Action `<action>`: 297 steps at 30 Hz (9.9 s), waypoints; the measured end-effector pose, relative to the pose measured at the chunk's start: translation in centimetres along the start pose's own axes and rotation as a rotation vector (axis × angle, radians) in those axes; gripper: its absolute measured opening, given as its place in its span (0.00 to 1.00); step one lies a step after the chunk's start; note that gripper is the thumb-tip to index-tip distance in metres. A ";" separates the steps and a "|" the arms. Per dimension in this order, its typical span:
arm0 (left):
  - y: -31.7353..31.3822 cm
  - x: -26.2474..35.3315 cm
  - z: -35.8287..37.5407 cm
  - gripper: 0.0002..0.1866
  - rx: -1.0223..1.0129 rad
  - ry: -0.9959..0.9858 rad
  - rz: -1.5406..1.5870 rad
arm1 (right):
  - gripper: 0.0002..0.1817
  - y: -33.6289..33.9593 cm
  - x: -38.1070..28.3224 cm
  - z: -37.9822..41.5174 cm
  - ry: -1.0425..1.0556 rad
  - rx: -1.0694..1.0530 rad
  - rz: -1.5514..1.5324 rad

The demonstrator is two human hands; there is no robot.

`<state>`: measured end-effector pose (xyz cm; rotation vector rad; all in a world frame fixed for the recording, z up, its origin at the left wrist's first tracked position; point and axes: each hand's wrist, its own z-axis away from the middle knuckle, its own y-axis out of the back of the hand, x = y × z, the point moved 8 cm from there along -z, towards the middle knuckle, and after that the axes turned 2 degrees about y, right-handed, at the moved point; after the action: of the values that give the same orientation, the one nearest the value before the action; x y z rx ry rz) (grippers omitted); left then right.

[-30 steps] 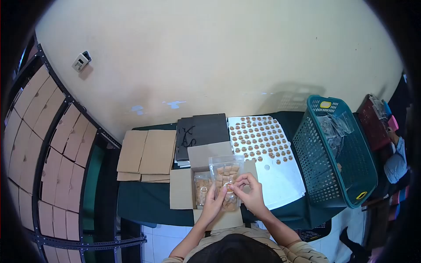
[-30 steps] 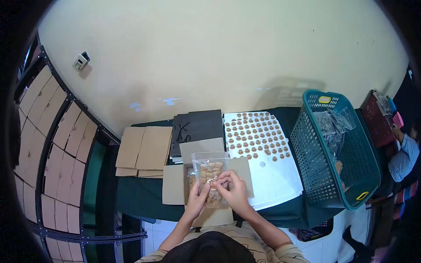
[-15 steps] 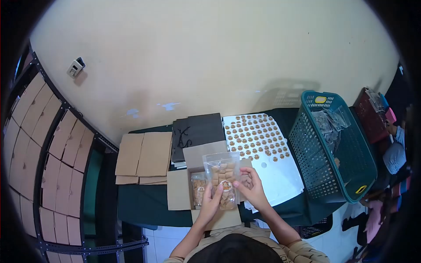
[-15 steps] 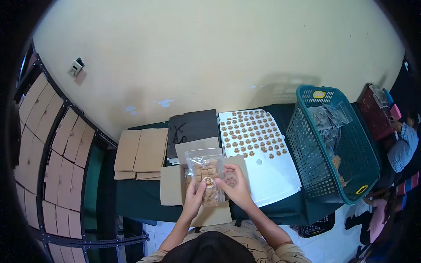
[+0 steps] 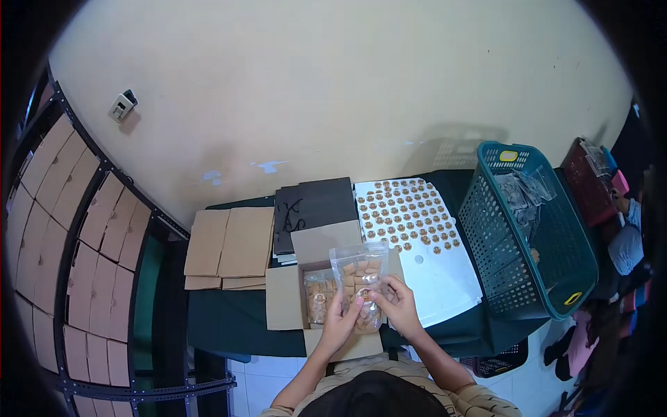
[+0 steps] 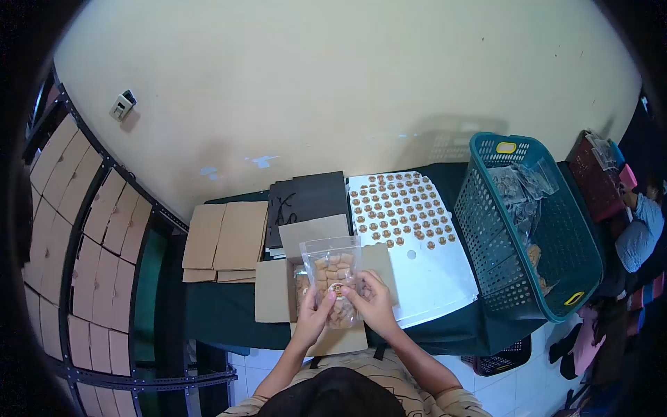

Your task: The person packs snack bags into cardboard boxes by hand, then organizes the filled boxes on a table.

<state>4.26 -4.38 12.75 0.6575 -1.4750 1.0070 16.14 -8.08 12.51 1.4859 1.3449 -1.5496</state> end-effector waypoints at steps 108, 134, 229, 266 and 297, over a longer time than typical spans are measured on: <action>5.1 1.7 -0.8 0.07 0.226 -0.264 -0.047 | 0.20 -1.1 2.4 2.5 -0.107 -0.175 -0.017; 4.2 6.5 1.5 0.05 0.389 -0.655 -0.532 | 0.06 -4.7 -8.0 1.5 0.590 -0.219 0.975; 15.0 -8.6 3.8 0.12 0.551 0.120 -0.029 | 0.38 -3.7 24.3 -1.8 -0.393 -0.561 1.130; -20.8 -13.3 -8.1 0.08 -0.038 0.076 -0.180 | 0.10 40.8 -27.9 4.6 -0.070 0.208 0.956; -17.4 -12.1 -4.0 0.08 0.202 0.065 -0.283 | 0.31 51.9 0.5 5.2 -1.035 -1.060 1.791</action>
<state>23.13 -10.84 4.53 0.9416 -1.1929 0.9525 61.82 -28.77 -2.00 0.4375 -0.1461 -0.0743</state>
